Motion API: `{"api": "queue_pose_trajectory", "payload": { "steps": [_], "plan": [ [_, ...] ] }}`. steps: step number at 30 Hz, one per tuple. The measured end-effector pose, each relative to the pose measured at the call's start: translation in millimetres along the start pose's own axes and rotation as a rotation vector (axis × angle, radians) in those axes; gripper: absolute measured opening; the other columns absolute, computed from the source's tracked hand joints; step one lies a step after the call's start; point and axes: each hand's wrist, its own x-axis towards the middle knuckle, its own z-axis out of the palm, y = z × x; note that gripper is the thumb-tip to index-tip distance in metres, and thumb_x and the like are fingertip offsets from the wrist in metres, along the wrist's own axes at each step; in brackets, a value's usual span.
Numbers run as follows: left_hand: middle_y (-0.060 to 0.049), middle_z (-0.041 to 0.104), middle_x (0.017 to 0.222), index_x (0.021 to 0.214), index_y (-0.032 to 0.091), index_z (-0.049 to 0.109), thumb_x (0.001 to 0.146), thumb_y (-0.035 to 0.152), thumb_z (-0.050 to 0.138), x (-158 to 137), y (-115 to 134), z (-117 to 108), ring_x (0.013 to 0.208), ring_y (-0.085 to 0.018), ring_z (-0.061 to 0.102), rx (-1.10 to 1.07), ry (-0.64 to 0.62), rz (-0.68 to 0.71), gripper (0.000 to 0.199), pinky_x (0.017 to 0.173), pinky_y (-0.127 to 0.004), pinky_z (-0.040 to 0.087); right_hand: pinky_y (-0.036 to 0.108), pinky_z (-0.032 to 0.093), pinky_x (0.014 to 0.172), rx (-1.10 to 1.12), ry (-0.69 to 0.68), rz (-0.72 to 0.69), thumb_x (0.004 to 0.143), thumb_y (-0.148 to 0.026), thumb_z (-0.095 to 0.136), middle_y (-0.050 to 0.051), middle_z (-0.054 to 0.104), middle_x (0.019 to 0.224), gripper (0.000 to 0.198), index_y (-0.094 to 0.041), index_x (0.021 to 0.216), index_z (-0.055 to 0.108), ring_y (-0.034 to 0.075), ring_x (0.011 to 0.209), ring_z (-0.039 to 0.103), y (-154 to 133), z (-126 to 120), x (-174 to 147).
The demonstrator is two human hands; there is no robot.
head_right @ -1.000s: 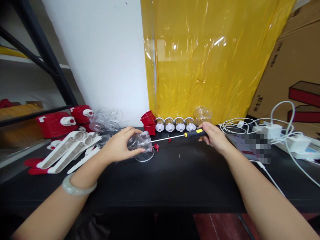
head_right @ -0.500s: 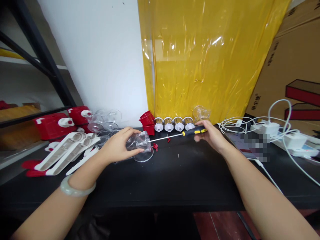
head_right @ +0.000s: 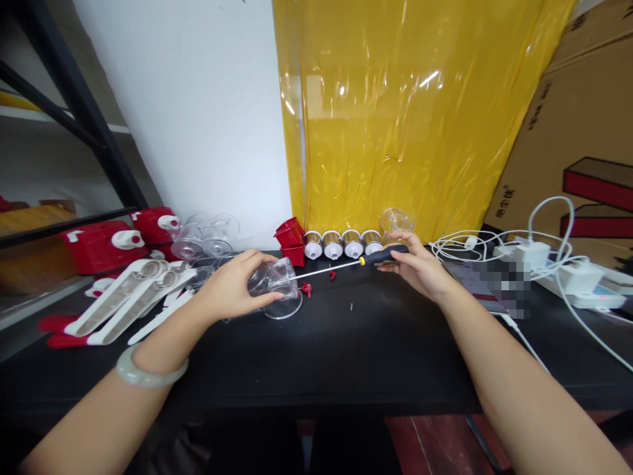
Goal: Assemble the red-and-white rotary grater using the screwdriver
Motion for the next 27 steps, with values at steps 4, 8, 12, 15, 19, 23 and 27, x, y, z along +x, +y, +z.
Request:
{"api": "queue_pose_trajectory", "payload": {
  "steps": [4, 8, 12, 15, 19, 23, 27],
  "plan": [
    [-0.009, 0.064, 0.114, 0.123, 0.022, 0.058, 0.079, 0.068, 0.064, 0, 0, -1, 0.106, -0.030, 0.062, 0.003, -0.009, 0.001, 0.064, 0.089, -0.043, 0.052, 0.031, 0.054, 0.053, -0.102, 0.048, 0.048, 0.086, -0.061, 0.061, -0.010, 0.042, 0.042, 0.036, -0.026, 0.091, 0.059, 0.011, 0.034, 0.044, 2, -1, 0],
    [-0.010, 0.064, 0.111, 0.122, 0.023, 0.058, 0.079, 0.068, 0.064, 0, 0, -1, 0.105, -0.030, 0.063, -0.004, -0.002, -0.002, 0.063, 0.086, -0.042, 0.053, 0.040, 0.060, 0.070, 0.036, -0.015, 0.053, 0.078, -0.054, 0.071, -0.002, 0.070, 0.081, 0.036, -0.030, 0.101, 0.057, 0.019, 0.069, 0.070, -4, -2, -1],
    [-0.009, 0.064, 0.111, 0.123, 0.022, 0.058, 0.078, 0.068, 0.065, 0, -1, 0, 0.106, -0.030, 0.063, 0.004, -0.001, -0.001, 0.064, 0.086, -0.042, 0.053, 0.041, 0.059, 0.075, -0.033, -0.070, 0.056, 0.072, -0.043, 0.081, -0.004, 0.071, 0.080, 0.042, -0.032, 0.104, 0.055, 0.018, 0.068, 0.070, -9, -4, -4],
    [-0.009, 0.064, 0.112, 0.122, 0.023, 0.058, 0.078, 0.068, 0.065, 0, 0, 0, 0.106, -0.030, 0.063, 0.005, 0.003, 0.007, 0.064, 0.088, -0.042, 0.052, 0.038, 0.057, 0.060, -0.161, -0.008, 0.105, 0.082, -0.062, 0.067, -0.010, 0.043, 0.039, 0.037, -0.026, 0.085, 0.057, 0.011, 0.031, 0.040, -5, -4, -2],
    [-0.009, 0.065, 0.112, 0.122, 0.023, 0.058, 0.078, 0.069, 0.064, 0, -1, 0, 0.106, -0.031, 0.063, 0.006, 0.001, -0.002, 0.064, 0.088, -0.043, 0.052, 0.037, 0.059, 0.061, -0.002, -0.009, 0.131, 0.076, -0.062, 0.070, -0.003, 0.065, 0.061, 0.040, -0.027, 0.090, 0.057, 0.017, 0.051, 0.063, -5, -2, -2],
    [-0.009, 0.065, 0.114, 0.122, 0.023, 0.059, 0.078, 0.068, 0.065, 0, -1, 0, 0.108, -0.031, 0.063, -0.001, 0.005, -0.006, 0.063, 0.089, -0.043, 0.052, 0.035, 0.060, 0.075, 0.086, -0.057, 0.068, 0.065, -0.035, 0.086, -0.002, 0.073, 0.102, 0.049, -0.032, 0.102, 0.053, 0.020, 0.091, 0.072, -11, -1, -5],
    [-0.009, 0.064, 0.114, 0.123, 0.023, 0.058, 0.078, 0.068, 0.065, 0, -1, -1, 0.107, -0.030, 0.063, -0.003, 0.001, 0.002, 0.064, 0.089, -0.043, 0.052, 0.024, 0.045, 0.041, -0.103, -0.009, 0.115, 0.078, -0.057, 0.074, -0.005, 0.062, 0.056, 0.038, -0.025, 0.092, 0.057, 0.011, 0.039, 0.053, -3, -4, -2]
  ]
}}
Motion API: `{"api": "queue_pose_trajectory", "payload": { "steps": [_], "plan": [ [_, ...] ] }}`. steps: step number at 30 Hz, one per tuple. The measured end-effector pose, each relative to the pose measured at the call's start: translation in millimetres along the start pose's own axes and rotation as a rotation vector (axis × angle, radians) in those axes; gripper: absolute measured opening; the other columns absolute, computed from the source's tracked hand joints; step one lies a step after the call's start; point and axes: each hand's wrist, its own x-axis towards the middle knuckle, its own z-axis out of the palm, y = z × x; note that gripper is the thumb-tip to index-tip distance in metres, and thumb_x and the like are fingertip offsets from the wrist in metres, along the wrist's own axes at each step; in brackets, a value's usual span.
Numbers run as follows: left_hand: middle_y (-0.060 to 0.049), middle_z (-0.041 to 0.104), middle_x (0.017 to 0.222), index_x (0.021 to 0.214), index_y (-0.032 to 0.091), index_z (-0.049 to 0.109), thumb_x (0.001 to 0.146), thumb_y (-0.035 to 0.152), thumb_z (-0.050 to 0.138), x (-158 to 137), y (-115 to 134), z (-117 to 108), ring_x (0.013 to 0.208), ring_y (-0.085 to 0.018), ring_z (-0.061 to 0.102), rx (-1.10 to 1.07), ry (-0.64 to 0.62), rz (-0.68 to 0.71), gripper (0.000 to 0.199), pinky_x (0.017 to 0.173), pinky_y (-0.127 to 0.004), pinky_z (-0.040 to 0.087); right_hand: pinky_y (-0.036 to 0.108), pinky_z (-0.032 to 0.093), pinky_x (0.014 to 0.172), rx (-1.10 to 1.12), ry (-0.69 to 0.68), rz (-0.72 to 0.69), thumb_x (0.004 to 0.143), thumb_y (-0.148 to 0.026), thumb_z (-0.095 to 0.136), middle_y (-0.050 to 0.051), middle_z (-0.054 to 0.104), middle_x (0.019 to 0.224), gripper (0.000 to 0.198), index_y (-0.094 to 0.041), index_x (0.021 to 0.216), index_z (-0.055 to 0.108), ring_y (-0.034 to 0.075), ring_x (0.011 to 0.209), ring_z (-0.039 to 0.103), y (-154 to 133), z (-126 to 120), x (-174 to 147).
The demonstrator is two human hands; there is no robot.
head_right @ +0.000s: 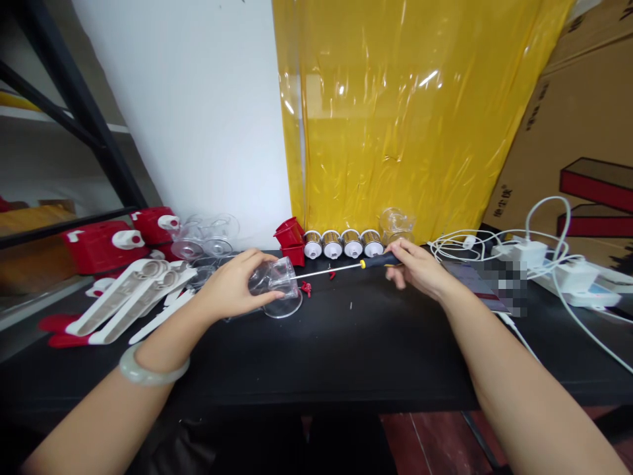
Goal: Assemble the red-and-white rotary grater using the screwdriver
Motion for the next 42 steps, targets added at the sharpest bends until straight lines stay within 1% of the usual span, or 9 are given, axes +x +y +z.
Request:
{"api": "queue_pose_trajectory", "payload": {
  "steps": [3, 6, 9, 12, 15, 23, 31, 37, 42],
  "plan": [
    [-0.009, 0.065, 0.113, 0.122, 0.023, 0.058, 0.078, 0.069, 0.064, 0, 1, 0, 0.106, -0.030, 0.063, 0.006, -0.001, -0.001, 0.064, 0.089, -0.043, 0.052, 0.024, 0.040, 0.037, -0.027, 0.054, 0.011, 0.084, -0.065, 0.061, -0.006, 0.054, 0.046, 0.042, -0.024, 0.089, 0.058, 0.010, 0.033, 0.045, 7, 0, 4],
    [-0.010, 0.065, 0.114, 0.121, 0.023, 0.058, 0.078, 0.069, 0.064, 1, 1, 0, 0.107, -0.031, 0.063, 0.005, -0.003, -0.012, 0.063, 0.088, -0.043, 0.052, 0.032, 0.058, 0.065, 0.176, -0.011, -0.042, 0.076, -0.048, 0.078, -0.001, 0.073, 0.088, 0.037, -0.029, 0.099, 0.056, 0.018, 0.077, 0.071, 6, 2, 5],
    [-0.010, 0.064, 0.115, 0.121, 0.022, 0.058, 0.079, 0.068, 0.064, 1, 1, 0, 0.109, -0.031, 0.062, 0.003, -0.009, -0.010, 0.063, 0.089, -0.043, 0.052, 0.034, 0.058, 0.081, 0.249, -0.044, -0.097, 0.066, -0.030, 0.087, -0.003, 0.073, 0.106, 0.052, -0.033, 0.106, 0.054, 0.018, 0.098, 0.071, 4, 3, 4],
    [-0.010, 0.064, 0.115, 0.121, 0.022, 0.059, 0.079, 0.068, 0.064, 1, 1, 0, 0.107, -0.030, 0.062, 0.002, -0.009, -0.009, 0.063, 0.090, -0.043, 0.052, 0.027, 0.056, 0.062, 0.142, 0.002, -0.076, 0.073, -0.042, 0.083, -0.004, 0.071, 0.075, 0.039, -0.028, 0.096, 0.055, 0.014, 0.064, 0.069, 8, 2, 5],
    [-0.009, 0.065, 0.113, 0.122, 0.021, 0.059, 0.078, 0.068, 0.064, 1, 2, 0, 0.105, -0.030, 0.063, 0.001, -0.008, -0.012, 0.064, 0.090, -0.043, 0.052, 0.021, 0.035, 0.036, -0.003, 0.050, -0.047, 0.085, -0.058, 0.067, -0.009, 0.045, 0.040, 0.036, -0.024, 0.084, 0.055, 0.008, 0.029, 0.037, 14, 1, 8],
    [-0.009, 0.064, 0.115, 0.122, 0.021, 0.058, 0.079, 0.068, 0.064, 2, 1, 1, 0.108, -0.030, 0.062, 0.008, -0.019, -0.035, 0.064, 0.091, -0.044, 0.051, 0.032, 0.059, 0.070, 0.230, 0.021, -0.076, 0.066, -0.033, 0.084, -0.003, 0.070, 0.098, 0.043, -0.031, 0.100, 0.057, 0.018, 0.090, 0.070, 7, 4, 7],
    [-0.009, 0.064, 0.114, 0.122, 0.022, 0.058, 0.078, 0.069, 0.063, 1, 1, 1, 0.107, -0.030, 0.062, 0.010, -0.022, -0.028, 0.065, 0.092, -0.044, 0.051, 0.021, 0.027, 0.032, -0.077, 0.132, -0.073, 0.085, -0.064, 0.060, -0.007, 0.043, 0.039, 0.042, -0.023, 0.085, 0.058, 0.009, 0.031, 0.037, 13, 0, 9],
    [-0.009, 0.065, 0.115, 0.122, 0.022, 0.059, 0.078, 0.068, 0.064, 2, 0, 1, 0.107, -0.030, 0.063, -0.002, -0.016, -0.031, 0.063, 0.092, -0.044, 0.051, 0.033, 0.056, 0.063, 0.196, 0.011, -0.081, 0.067, -0.041, 0.081, -0.002, 0.071, 0.089, 0.042, -0.028, 0.099, 0.056, 0.019, 0.072, 0.069, 4, 4, 6],
    [-0.009, 0.065, 0.115, 0.123, 0.023, 0.058, 0.078, 0.068, 0.064, 2, 1, 1, 0.107, -0.030, 0.063, 0.002, -0.013, -0.023, 0.063, 0.091, -0.043, 0.052, 0.029, 0.050, 0.052, 0.019, 0.093, -0.034, 0.079, -0.052, 0.072, -0.008, 0.050, 0.052, 0.032, -0.024, 0.087, 0.059, 0.008, 0.038, 0.043, 5, 3, 6]
  ]
}}
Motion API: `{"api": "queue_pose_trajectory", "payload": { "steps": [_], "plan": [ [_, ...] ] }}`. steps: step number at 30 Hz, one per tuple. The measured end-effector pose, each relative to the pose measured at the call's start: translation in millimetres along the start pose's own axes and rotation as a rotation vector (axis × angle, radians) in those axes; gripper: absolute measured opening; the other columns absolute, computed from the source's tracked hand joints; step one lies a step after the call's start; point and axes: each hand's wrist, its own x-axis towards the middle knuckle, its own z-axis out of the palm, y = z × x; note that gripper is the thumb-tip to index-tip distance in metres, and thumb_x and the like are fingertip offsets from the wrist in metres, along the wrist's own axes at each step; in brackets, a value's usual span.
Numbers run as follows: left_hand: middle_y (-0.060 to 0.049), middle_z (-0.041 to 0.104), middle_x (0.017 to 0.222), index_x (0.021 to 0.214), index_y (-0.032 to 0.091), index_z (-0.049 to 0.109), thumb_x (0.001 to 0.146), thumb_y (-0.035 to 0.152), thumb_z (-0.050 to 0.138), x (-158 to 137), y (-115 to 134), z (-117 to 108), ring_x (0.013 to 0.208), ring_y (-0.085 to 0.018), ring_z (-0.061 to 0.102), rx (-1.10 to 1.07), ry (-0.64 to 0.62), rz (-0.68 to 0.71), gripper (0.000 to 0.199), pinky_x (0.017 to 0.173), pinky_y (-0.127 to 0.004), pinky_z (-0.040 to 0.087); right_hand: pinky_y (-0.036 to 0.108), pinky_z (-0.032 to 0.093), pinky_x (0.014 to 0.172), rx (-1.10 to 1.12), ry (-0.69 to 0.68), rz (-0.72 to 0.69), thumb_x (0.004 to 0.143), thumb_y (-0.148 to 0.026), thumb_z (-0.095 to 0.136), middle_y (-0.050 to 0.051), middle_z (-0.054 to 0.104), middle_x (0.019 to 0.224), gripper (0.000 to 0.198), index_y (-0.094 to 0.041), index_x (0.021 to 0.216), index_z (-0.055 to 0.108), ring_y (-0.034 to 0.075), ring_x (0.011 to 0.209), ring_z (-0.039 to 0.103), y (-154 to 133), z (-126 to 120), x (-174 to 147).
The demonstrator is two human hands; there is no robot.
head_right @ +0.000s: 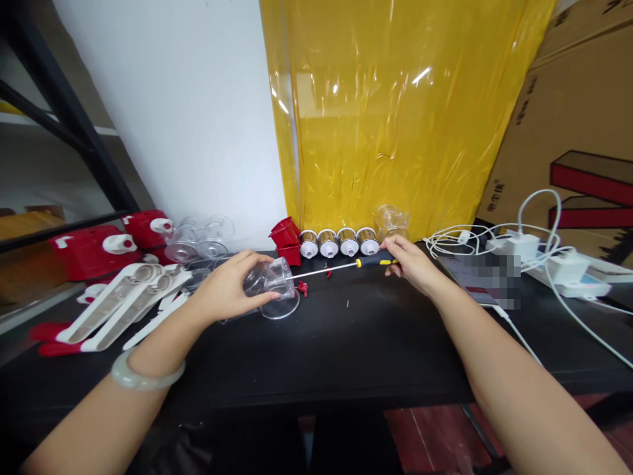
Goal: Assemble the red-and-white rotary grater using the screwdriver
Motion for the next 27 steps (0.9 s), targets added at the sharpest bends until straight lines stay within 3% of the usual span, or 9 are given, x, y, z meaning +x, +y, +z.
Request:
{"api": "queue_pose_trajectory", "payload": {
  "steps": [2, 7, 9, 13, 15, 18, 20, 24, 27],
  "plan": [
    [-0.009, 0.065, 0.115, 0.122, 0.023, 0.059, 0.078, 0.068, 0.064, -0.1, 0.4, 0.0, 0.107, -0.030, 0.063, 0.000, 0.001, 0.001, 0.063, 0.091, -0.043, 0.052, 0.031, 0.051, 0.052, 0.001, -0.010, 0.025, 0.084, -0.060, 0.061, -0.009, 0.043, 0.045, 0.036, -0.023, 0.086, 0.059, 0.008, 0.034, 0.038, 1.1, -1.2, 1.0],
    [-0.009, 0.065, 0.114, 0.120, 0.023, 0.059, 0.078, 0.068, 0.064, -0.2, 0.1, 0.2, 0.106, -0.030, 0.063, -0.015, 0.003, -0.009, 0.061, 0.091, -0.043, 0.052, 0.034, 0.056, 0.062, 0.155, -0.076, -0.006, 0.071, -0.044, 0.078, -0.003, 0.068, 0.079, 0.038, -0.028, 0.097, 0.055, 0.016, 0.063, 0.065, 1.3, -2.0, 1.4],
    [-0.009, 0.065, 0.114, 0.120, 0.023, 0.059, 0.078, 0.067, 0.064, -0.2, 0.2, -0.2, 0.106, -0.030, 0.063, -0.020, 0.007, -0.006, 0.061, 0.090, -0.042, 0.052, 0.032, 0.055, 0.061, 0.107, -0.054, -0.032, 0.072, -0.043, 0.080, -0.006, 0.064, 0.071, 0.037, -0.028, 0.096, 0.055, 0.013, 0.054, 0.059, 2.5, -1.0, 1.3],
    [-0.009, 0.065, 0.114, 0.119, 0.024, 0.060, 0.078, 0.068, 0.065, -0.2, 1.2, -1.3, 0.106, -0.030, 0.063, -0.016, 0.004, -0.008, 0.061, 0.090, -0.043, 0.052, 0.031, 0.053, 0.055, 0.024, -0.021, -0.036, 0.086, -0.058, 0.062, -0.010, 0.040, 0.042, 0.033, -0.025, 0.088, 0.057, 0.008, 0.032, 0.033, 4.0, -0.4, 1.5],
    [-0.008, 0.065, 0.114, 0.119, 0.024, 0.060, 0.078, 0.068, 0.065, -0.2, 1.4, -1.4, 0.107, -0.030, 0.063, -0.016, 0.001, -0.013, 0.060, 0.090, -0.043, 0.052, 0.033, 0.054, 0.056, 0.106, -0.055, 0.002, 0.084, -0.059, 0.062, -0.007, 0.049, 0.048, 0.034, -0.026, 0.090, 0.058, 0.011, 0.038, 0.044, 2.6, -1.2, 1.2],
    [-0.009, 0.065, 0.114, 0.119, 0.024, 0.060, 0.078, 0.067, 0.065, -0.1, 1.3, -0.9, 0.107, -0.030, 0.063, -0.022, -0.001, -0.018, 0.059, 0.090, -0.043, 0.052, 0.034, 0.056, 0.061, 0.187, -0.089, 0.029, 0.072, -0.047, 0.076, -0.003, 0.066, 0.073, 0.037, -0.029, 0.096, 0.054, 0.017, 0.059, 0.064, 0.3, -2.3, 0.5],
    [-0.009, 0.066, 0.114, 0.119, 0.023, 0.060, 0.078, 0.067, 0.065, -0.1, 1.2, -0.8, 0.107, -0.031, 0.063, -0.024, -0.002, -0.018, 0.060, 0.090, -0.043, 0.052, 0.034, 0.056, 0.063, 0.140, -0.081, 0.009, 0.071, -0.042, 0.079, -0.006, 0.066, 0.071, 0.038, -0.030, 0.096, 0.053, 0.015, 0.054, 0.062, 1.3, -2.5, 0.5],
    [-0.009, 0.066, 0.115, 0.119, 0.024, 0.062, 0.077, 0.069, 0.065, 0.0, 1.8, -1.3, 0.109, -0.031, 0.063, -0.030, -0.001, -0.018, 0.061, 0.091, -0.044, 0.052, 0.035, 0.055, 0.061, -0.003, -0.055, -0.017, 0.086, -0.058, 0.062, -0.011, 0.043, 0.042, 0.033, -0.026, 0.090, 0.055, 0.009, 0.031, 0.037, 6.6, -2.7, 2.5],
    [-0.009, 0.066, 0.115, 0.119, 0.024, 0.062, 0.077, 0.068, 0.065, 0.0, 1.8, -1.8, 0.109, -0.031, 0.063, -0.033, -0.004, -0.024, 0.062, 0.089, -0.044, 0.052, 0.035, 0.055, 0.059, 0.059, -0.068, 0.035, 0.083, -0.061, 0.061, -0.006, 0.056, 0.052, 0.037, -0.026, 0.092, 0.055, 0.014, 0.041, 0.053, 6.9, -3.2, 3.7]
  ]
}}
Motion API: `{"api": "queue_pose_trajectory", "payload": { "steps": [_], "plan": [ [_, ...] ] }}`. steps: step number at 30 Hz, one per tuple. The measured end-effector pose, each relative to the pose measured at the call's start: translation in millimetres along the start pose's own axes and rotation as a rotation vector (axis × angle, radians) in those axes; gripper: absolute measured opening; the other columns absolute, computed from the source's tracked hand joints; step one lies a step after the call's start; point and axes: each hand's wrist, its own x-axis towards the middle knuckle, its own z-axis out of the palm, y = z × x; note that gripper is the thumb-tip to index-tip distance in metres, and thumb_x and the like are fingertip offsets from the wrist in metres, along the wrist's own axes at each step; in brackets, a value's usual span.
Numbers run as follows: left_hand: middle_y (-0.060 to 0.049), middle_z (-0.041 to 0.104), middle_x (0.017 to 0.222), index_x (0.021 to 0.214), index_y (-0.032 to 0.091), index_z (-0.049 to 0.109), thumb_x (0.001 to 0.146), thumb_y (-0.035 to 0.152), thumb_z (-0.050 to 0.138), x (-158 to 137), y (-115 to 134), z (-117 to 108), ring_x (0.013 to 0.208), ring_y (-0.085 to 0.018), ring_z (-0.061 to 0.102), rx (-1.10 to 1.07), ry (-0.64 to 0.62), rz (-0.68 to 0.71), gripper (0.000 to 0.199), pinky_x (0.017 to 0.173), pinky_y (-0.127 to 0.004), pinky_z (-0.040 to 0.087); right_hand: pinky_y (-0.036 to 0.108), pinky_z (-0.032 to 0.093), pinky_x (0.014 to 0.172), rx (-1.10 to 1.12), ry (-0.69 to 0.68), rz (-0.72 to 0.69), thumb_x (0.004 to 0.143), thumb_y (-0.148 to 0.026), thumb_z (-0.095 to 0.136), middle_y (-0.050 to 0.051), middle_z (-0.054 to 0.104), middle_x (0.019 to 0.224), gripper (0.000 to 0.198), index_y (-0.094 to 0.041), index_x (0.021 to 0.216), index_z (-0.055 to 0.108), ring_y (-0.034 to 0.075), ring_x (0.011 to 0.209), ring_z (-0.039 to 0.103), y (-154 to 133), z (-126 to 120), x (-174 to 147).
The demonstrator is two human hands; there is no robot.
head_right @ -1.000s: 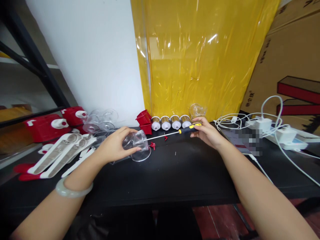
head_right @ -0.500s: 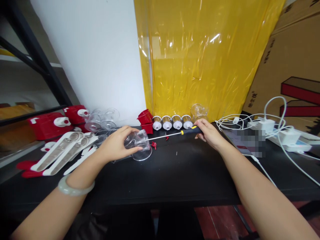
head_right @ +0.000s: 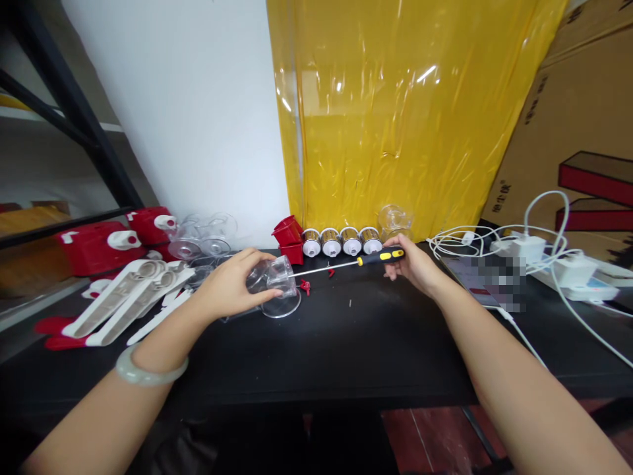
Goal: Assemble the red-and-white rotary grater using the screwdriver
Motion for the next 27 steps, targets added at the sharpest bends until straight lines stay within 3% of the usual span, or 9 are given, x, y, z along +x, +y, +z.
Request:
{"api": "queue_pose_trajectory", "payload": {
  "steps": [4, 8, 10, 13, 16, 18, 22, 24, 27],
  "plan": [
    [-0.009, 0.065, 0.115, 0.120, 0.024, 0.061, 0.078, 0.068, 0.065, -0.1, -0.8, 0.3, 0.109, -0.031, 0.063, 0.004, -0.007, -0.005, 0.061, 0.090, -0.044, 0.052, 0.034, 0.056, 0.063, 0.049, -0.011, -0.029, 0.071, -0.043, 0.078, -0.004, 0.067, 0.075, 0.040, -0.029, 0.098, 0.051, 0.017, 0.063, 0.067, -2.8, 0.8, -1.4],
    [-0.009, 0.065, 0.114, 0.120, 0.024, 0.060, 0.078, 0.069, 0.064, -0.5, -1.1, 0.3, 0.108, -0.031, 0.063, 0.007, -0.010, 0.005, 0.062, 0.090, -0.044, 0.052, 0.032, 0.054, 0.060, -0.071, 0.004, -0.075, 0.082, -0.057, 0.070, -0.012, 0.042, 0.042, 0.035, -0.026, 0.087, 0.052, 0.009, 0.033, 0.038, -1.7, 1.8, -2.9],
    [-0.009, 0.065, 0.115, 0.120, 0.024, 0.060, 0.078, 0.070, 0.064, -0.4, -0.9, 0.2, 0.109, -0.031, 0.063, 0.008, -0.009, 0.008, 0.063, 0.090, -0.044, 0.052, 0.033, 0.054, 0.058, -0.079, 0.003, -0.069, 0.084, -0.069, 0.059, -0.012, 0.036, 0.037, 0.043, -0.026, 0.083, 0.054, 0.008, 0.029, 0.031, -1.5, 2.1, -2.9],
    [-0.009, 0.065, 0.115, 0.120, 0.024, 0.060, 0.078, 0.070, 0.064, 0.0, -0.5, -0.1, 0.109, -0.031, 0.063, 0.006, -0.011, 0.004, 0.063, 0.090, -0.044, 0.052, 0.036, 0.055, 0.061, 0.024, -0.023, -0.042, 0.079, -0.071, 0.062, -0.003, 0.061, 0.057, 0.046, -0.026, 0.086, 0.055, 0.015, 0.047, 0.058, -4.2, 3.0, -3.1],
    [-0.009, 0.065, 0.114, 0.119, 0.024, 0.060, 0.078, 0.069, 0.064, 0.3, -0.2, -0.4, 0.107, -0.031, 0.063, 0.003, -0.011, -0.001, 0.062, 0.090, -0.044, 0.052, 0.038, 0.057, 0.068, 0.061, -0.056, -0.053, 0.069, -0.052, 0.080, -0.002, 0.071, 0.079, 0.043, -0.029, 0.093, 0.053, 0.020, 0.069, 0.070, -6.4, 3.0, -4.2],
    [-0.009, 0.065, 0.113, 0.119, 0.024, 0.060, 0.078, 0.069, 0.064, 0.1, 0.0, -0.7, 0.107, -0.031, 0.063, 0.001, -0.012, -0.001, 0.061, 0.089, -0.044, 0.052, 0.038, 0.057, 0.067, -0.010, -0.055, -0.067, 0.071, -0.052, 0.080, -0.005, 0.067, 0.066, 0.041, -0.028, 0.090, 0.053, 0.017, 0.055, 0.065, -5.0, 1.9, -4.4],
    [-0.009, 0.065, 0.114, 0.119, 0.024, 0.060, 0.078, 0.069, 0.064, -0.4, 0.0, -0.6, 0.107, -0.031, 0.063, 0.005, -0.009, 0.001, 0.062, 0.089, -0.044, 0.052, 0.036, 0.056, 0.063, -0.202, 0.012, -0.083, 0.084, -0.069, 0.059, -0.011, 0.039, 0.035, 0.046, -0.025, 0.073, 0.051, 0.009, 0.029, 0.033, 0.6, -0.2, -2.6],
    [-0.009, 0.065, 0.114, 0.119, 0.024, 0.060, 0.078, 0.069, 0.064, -0.5, -0.4, -0.1, 0.108, -0.031, 0.063, 0.005, -0.004, 0.005, 0.062, 0.091, -0.045, 0.052, 0.035, 0.056, 0.061, -0.153, 0.009, -0.072, 0.083, -0.071, 0.058, -0.006, 0.051, 0.044, 0.047, -0.025, 0.076, 0.054, 0.012, 0.036, 0.046, 0.1, 0.7, -2.1],
    [-0.009, 0.065, 0.115, 0.120, 0.023, 0.059, 0.078, 0.069, 0.064, -0.4, -1.4, 0.8, 0.108, -0.031, 0.063, 0.005, -0.002, 0.010, 0.062, 0.092, -0.044, 0.051, 0.036, 0.058, 0.066, 0.028, -0.035, -0.053, 0.075, -0.060, 0.073, 0.001, 0.073, 0.085, 0.040, -0.027, 0.092, 0.058, 0.021, 0.075, 0.072, -5.1, 3.2, -3.4]
  ]
}}
